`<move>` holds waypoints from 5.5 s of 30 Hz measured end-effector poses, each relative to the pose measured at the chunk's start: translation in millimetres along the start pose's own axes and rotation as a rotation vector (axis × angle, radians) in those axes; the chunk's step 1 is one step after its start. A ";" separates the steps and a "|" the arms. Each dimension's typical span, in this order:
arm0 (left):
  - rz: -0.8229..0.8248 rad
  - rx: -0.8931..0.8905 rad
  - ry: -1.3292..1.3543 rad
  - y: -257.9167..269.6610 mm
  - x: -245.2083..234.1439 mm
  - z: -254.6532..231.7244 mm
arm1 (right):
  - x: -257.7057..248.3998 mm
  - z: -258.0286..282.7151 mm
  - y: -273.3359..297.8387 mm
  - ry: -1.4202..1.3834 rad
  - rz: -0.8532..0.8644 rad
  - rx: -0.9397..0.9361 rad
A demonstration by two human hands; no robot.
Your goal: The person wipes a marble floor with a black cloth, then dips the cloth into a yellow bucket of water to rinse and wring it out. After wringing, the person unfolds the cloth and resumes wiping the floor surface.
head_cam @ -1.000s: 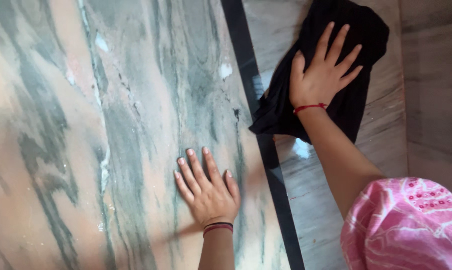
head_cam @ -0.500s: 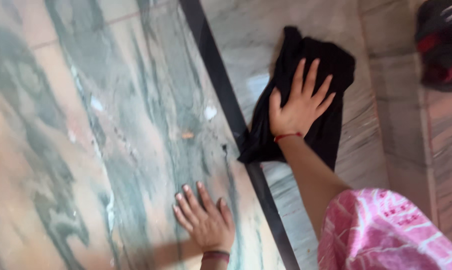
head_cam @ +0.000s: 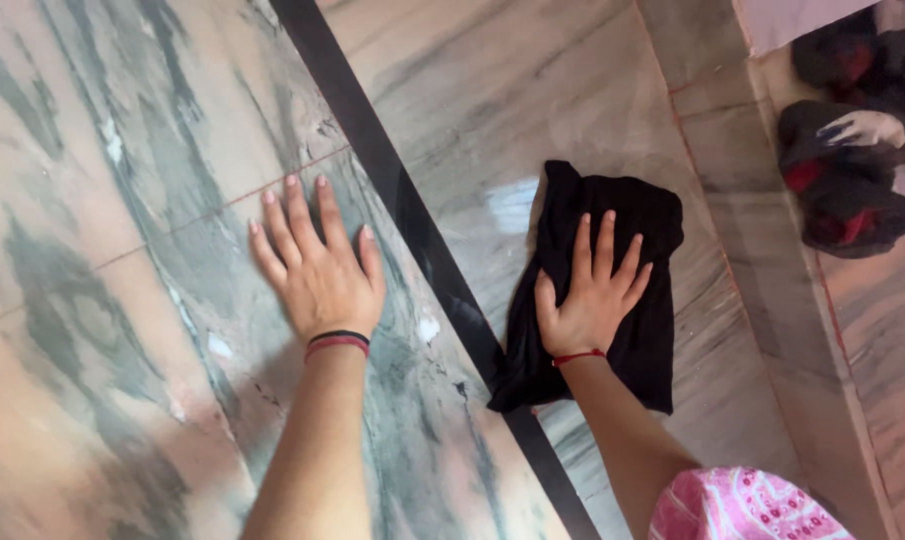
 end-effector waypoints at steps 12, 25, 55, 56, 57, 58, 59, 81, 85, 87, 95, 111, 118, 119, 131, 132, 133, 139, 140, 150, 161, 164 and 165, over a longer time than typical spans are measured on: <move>0.044 -0.007 0.024 -0.7 3.4 3.1 | 1.3 -2.3 -4.5 0.044 0.054 -0.035; 0.126 -0.042 0.007 -6.7 0.3 -1.6 | 7.6 1.1 -191.9 -0.021 0.166 -0.295; 0.176 -0.072 0.017 -7.8 2.5 1.5 | 47.6 184.9 -134.9 -0.221 0.381 -0.630; 0.169 -0.075 0.030 -9.4 3.1 0.7 | 53.5 191.2 -156.6 -0.230 0.382 -0.694; 0.162 -0.078 0.042 -10.1 2.7 0.3 | 58.3 192.1 -180.5 -0.216 0.362 -0.712; 0.164 -0.083 0.053 -7.4 0.3 0.5 | 62.2 191.1 -199.9 -0.205 0.350 -0.727; 0.164 -0.080 0.035 -6.4 -1.1 2.0 | 65.0 187.4 -219.2 -0.192 0.324 -0.727; 0.100 -0.006 0.007 -3.3 0.5 -1.2 | -12.5 -36.7 -101.3 -0.092 0.020 0.002; 0.071 0.013 -0.010 -7.0 0.7 -1.4 | -23.7 -67.3 -45.2 -0.076 -0.054 0.123; 0.057 0.013 -0.004 -5.4 0.0 -1.8 | -26.2 -77.4 -18.0 -0.058 -0.098 0.201; 0.012 0.054 -0.012 -5.7 2.1 -1.8 | -2.3 -21.5 104.3 0.044 -0.259 0.618; -0.011 0.082 0.039 -0.7 4.5 3.4 | 16.2 96.1 -41.0 -0.215 -0.019 -0.053; 0.033 0.083 0.065 -0.4 5.3 2.5 | -23.1 -59.2 28.8 -0.054 -0.132 0.221; 0.024 0.086 0.063 -0.1 5.2 2.9 | -29.5 -85.0 48.6 -0.022 -0.133 0.278; -0.016 0.090 0.048 2.4 3.9 1.2 | 30.1 -57.5 271.3 0.250 -0.436 1.101; -0.022 0.089 0.043 1.4 3.3 -0.9 | 38.0 -35.9 253.2 0.253 -0.398 1.117; -0.027 0.087 0.037 -2.3 3.2 -2.0 | 43.2 -14.0 233.5 0.256 -0.360 1.131; -0.017 0.079 0.019 -0.8 5.8 0.2 | 39.7 72.4 120.3 0.110 -0.285 0.776; -0.020 0.075 0.022 -1.5 6.5 0.0 | 39.0 80.4 99.9 0.091 -0.282 0.724; -0.023 0.064 0.035 -2.1 6.9 0.2 | 31.9 140.0 -23.3 -0.147 -0.103 0.169; -0.022 0.083 0.048 -1.5 6.0 2.9 | -4.5 70.5 58.6 -0.200 0.073 0.012; -0.001 0.077 0.055 -1.9 3.0 3.4 | -7.9 45.4 92.5 -0.073 0.041 0.212; 0.004 0.075 0.056 -2.4 2.7 3.2 | -4.1 41.1 101.4 -0.039 0.020 0.271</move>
Point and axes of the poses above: each hand's wrist, its own y-axis away from the middle knuckle, its own x-axis out of the palm, z = x × y, the point moved 2 cm from there along -y, towards the middle knuckle, and after that the axes turned 11 degrees about -y, right-handed, at the moved point
